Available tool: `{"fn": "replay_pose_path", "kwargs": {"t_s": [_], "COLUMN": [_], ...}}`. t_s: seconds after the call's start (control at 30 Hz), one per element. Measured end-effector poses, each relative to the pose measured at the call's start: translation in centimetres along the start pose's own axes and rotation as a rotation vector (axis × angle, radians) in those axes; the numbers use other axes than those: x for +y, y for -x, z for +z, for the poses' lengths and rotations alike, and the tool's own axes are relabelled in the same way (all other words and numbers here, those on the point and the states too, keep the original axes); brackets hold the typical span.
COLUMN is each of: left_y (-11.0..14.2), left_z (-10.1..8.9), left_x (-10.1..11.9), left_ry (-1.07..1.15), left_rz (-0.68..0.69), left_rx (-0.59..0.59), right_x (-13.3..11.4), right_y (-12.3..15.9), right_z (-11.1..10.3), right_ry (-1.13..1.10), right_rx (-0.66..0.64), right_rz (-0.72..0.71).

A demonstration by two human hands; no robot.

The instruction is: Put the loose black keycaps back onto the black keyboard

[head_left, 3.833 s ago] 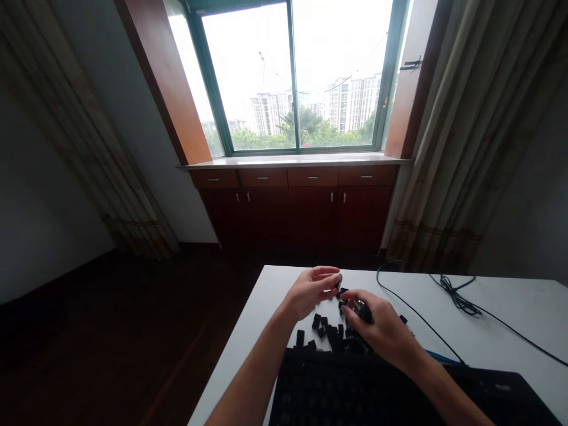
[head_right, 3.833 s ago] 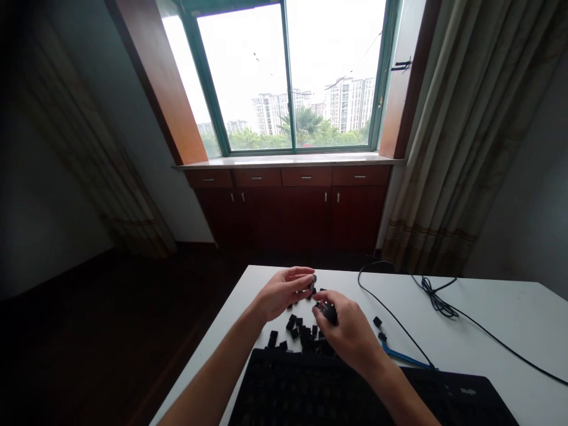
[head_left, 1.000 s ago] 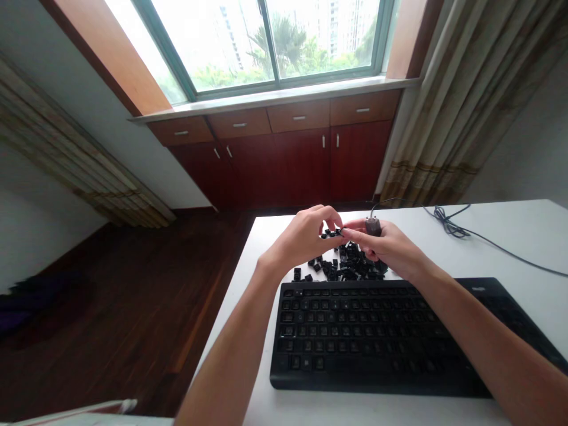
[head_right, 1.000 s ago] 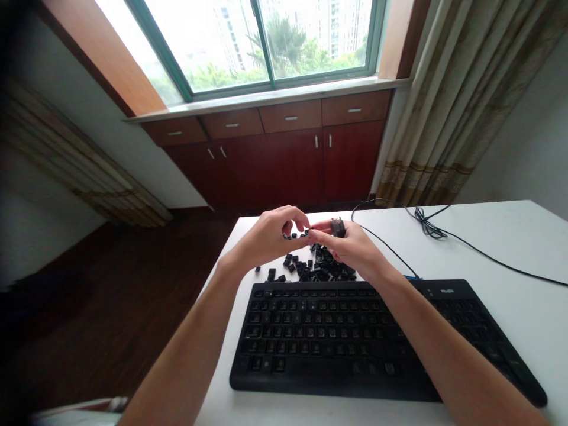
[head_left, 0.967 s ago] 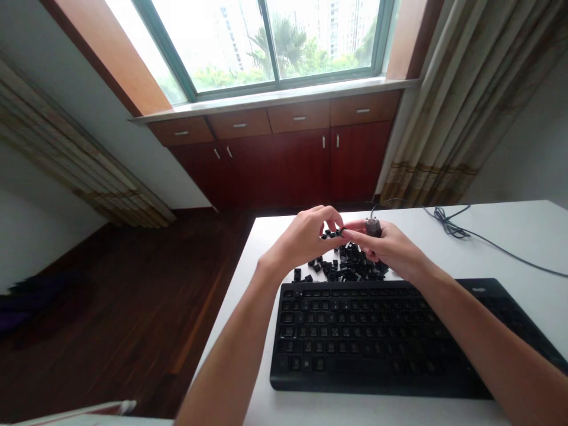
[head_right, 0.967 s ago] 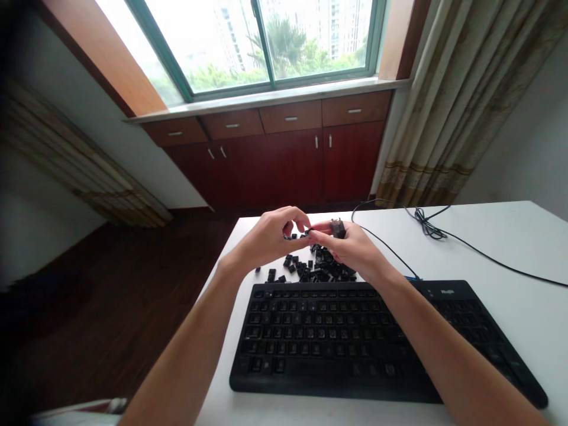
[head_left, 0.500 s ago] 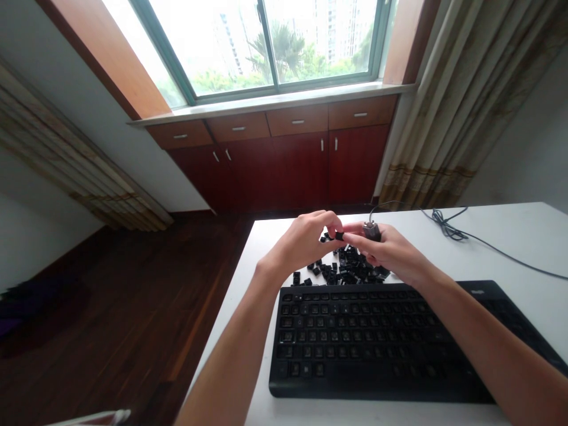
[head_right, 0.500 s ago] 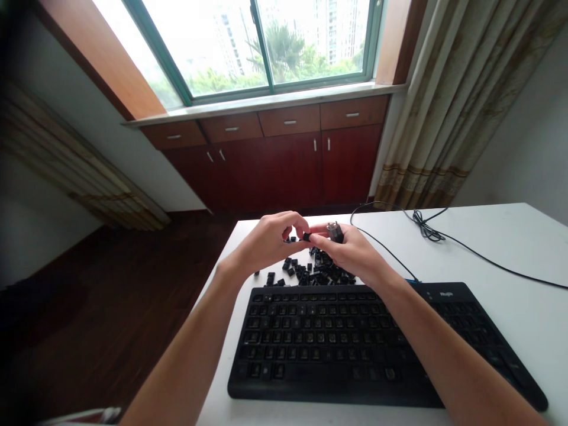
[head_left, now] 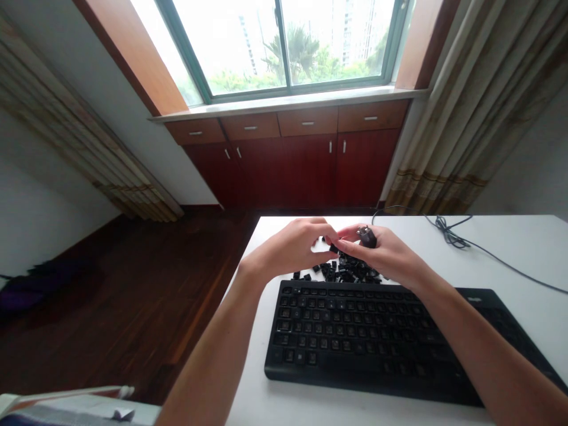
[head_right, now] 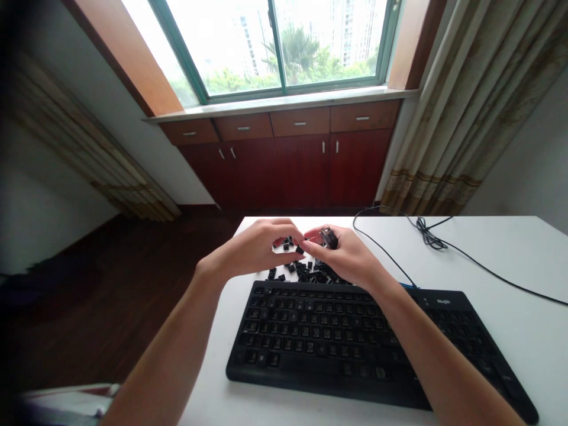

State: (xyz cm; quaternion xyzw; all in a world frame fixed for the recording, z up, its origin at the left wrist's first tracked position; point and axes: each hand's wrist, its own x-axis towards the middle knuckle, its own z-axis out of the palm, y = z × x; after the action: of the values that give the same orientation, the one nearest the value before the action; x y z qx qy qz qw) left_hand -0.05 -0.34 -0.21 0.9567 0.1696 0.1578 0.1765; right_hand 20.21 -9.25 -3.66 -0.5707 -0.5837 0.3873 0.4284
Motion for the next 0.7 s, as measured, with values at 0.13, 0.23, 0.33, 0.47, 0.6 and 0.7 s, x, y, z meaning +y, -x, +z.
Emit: {"fn": "replay_pose_path", "kwargs": {"t_s": [0.13,0.23,0.33,0.47,0.6,0.7], "left_y": [4.6,9.5,13.2,14.7,15.1,15.7], "left_z": [0.9,3.2,5.9,7.8,7.7,7.7], "left_x": [-0.3,-0.9,-1.4,-1.7,-2.0,-2.3], "left_ry": [0.015,0.119,0.156,0.126,0.105,0.132], "left_rz": [-0.111,-0.205,-0.281,-0.203,-0.111,-0.1], "left_rx": [-0.025,0.016,0.148,0.291,0.224,0.203], "right_x": [-1.3,-1.8,-2.2,-2.4,-2.3,-2.1], "right_y": [0.8,1.1,1.3,1.6,1.7,1.6], "right_z": [-1.0,-1.7,-2.0,-2.2,-2.3,-2.4], "right_ry": [0.066,0.064,0.06,0.082,0.105,0.126], "right_rx": [0.096,0.108,0.132,0.158,0.163,0.182], "right_rz": [0.02,0.033,0.03,0.025,0.015,-0.003]}}
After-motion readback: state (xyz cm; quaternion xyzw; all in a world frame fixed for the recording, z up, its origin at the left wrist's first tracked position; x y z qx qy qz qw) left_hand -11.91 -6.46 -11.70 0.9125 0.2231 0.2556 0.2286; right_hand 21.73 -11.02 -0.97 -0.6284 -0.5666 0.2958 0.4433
